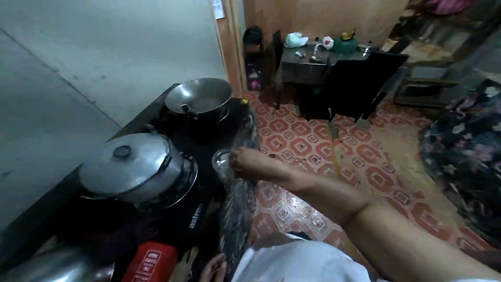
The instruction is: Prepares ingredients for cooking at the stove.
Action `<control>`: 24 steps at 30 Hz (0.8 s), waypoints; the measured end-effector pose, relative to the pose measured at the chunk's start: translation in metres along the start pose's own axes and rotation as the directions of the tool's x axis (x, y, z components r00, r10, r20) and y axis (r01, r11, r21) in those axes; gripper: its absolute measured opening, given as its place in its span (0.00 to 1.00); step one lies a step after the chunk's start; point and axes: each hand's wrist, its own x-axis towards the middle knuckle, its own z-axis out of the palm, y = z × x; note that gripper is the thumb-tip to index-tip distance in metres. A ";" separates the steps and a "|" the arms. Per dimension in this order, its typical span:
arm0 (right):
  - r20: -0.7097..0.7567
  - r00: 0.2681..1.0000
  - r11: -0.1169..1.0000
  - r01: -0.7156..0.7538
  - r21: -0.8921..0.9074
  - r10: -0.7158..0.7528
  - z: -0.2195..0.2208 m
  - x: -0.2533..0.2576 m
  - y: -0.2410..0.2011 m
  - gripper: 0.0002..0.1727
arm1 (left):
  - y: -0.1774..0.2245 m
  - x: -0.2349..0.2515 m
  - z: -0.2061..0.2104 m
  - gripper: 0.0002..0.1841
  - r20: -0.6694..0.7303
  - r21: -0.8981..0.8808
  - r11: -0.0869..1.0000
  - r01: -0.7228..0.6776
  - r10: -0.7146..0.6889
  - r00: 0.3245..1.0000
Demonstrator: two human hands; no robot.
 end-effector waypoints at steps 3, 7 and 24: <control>-0.004 1.000 1.000 -0.003 -0.025 0.003 0.002 0.037 0.019 0.16 | 0.000 0.012 -0.001 0.18 -0.052 -0.017 0.999 -0.041 0.040 0.998; 0.078 0.997 0.993 -0.002 -0.121 0.012 0.002 0.091 0.032 0.16 | 0.010 0.029 0.000 0.17 -0.077 -0.061 0.994 -0.092 0.087 0.993; 0.106 0.825 0.831 0.549 0.086 -0.556 -0.103 0.199 0.183 0.09 | 0.198 0.254 0.069 0.26 -0.684 0.287 0.958 -0.011 0.213 0.698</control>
